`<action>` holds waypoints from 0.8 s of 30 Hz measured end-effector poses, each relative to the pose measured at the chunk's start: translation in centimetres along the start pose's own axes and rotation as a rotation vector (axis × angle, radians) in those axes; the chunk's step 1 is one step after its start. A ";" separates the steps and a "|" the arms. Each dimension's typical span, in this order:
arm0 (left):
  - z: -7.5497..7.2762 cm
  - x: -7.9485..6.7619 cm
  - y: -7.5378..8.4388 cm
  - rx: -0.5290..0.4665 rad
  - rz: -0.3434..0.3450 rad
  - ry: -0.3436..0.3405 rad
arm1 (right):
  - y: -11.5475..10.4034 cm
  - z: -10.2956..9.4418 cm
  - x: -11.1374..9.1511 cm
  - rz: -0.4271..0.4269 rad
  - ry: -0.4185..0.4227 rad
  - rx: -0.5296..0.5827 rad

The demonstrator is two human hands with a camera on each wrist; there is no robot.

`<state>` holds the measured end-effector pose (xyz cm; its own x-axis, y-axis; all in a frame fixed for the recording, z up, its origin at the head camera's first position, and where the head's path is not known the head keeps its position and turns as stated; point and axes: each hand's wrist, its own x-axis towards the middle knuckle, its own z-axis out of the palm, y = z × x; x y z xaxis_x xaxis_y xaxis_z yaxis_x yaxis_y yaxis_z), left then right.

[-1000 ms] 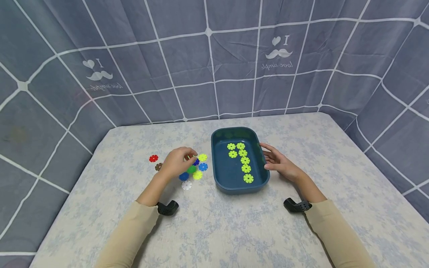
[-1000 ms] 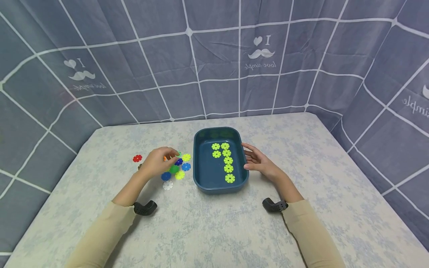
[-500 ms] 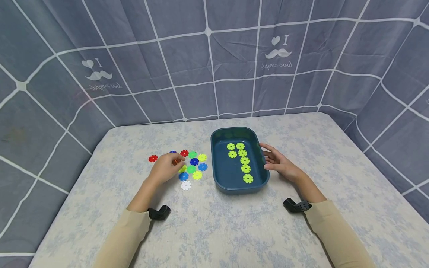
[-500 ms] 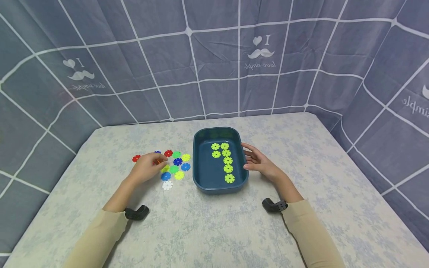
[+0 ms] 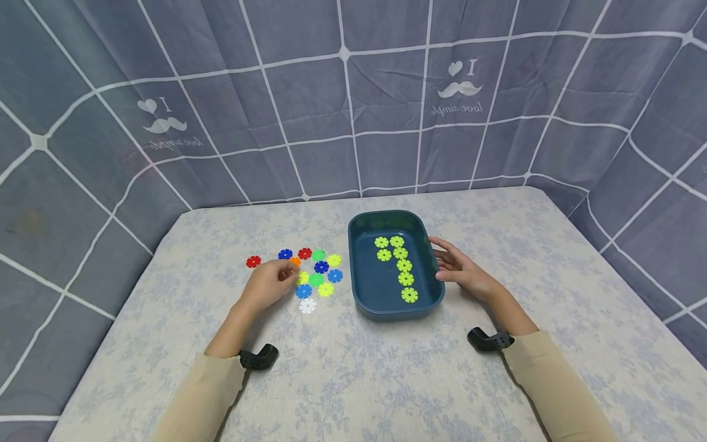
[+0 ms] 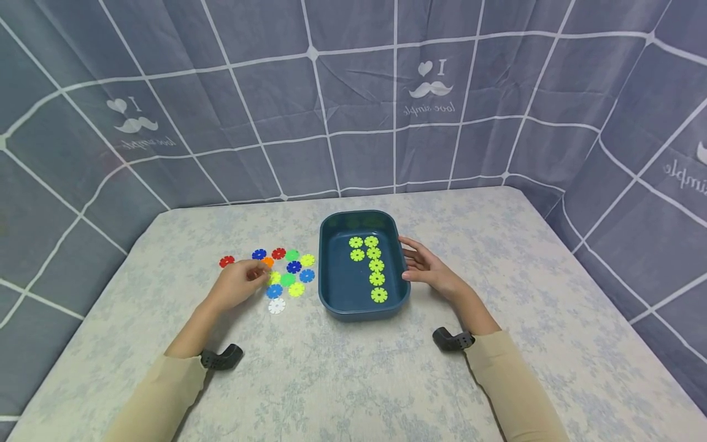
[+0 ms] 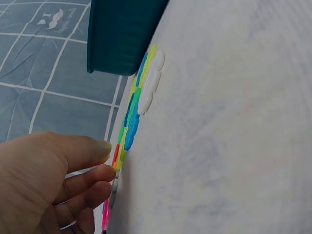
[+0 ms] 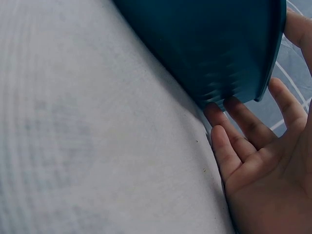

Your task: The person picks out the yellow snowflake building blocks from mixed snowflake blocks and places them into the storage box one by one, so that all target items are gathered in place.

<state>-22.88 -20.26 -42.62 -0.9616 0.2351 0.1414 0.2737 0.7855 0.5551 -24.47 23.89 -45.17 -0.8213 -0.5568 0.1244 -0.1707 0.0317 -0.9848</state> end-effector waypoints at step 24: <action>1.2 0.0 -0.1 -0.004 -0.074 0.016 | -0.1 0.1 0.1 0.005 0.007 -0.001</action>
<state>-22.92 -19.61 -43.64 -0.9795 0.1672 0.1126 0.2015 0.7982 0.5677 -24.46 23.71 -45.04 -0.8258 -0.5510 0.1199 -0.1669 0.0357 -0.9853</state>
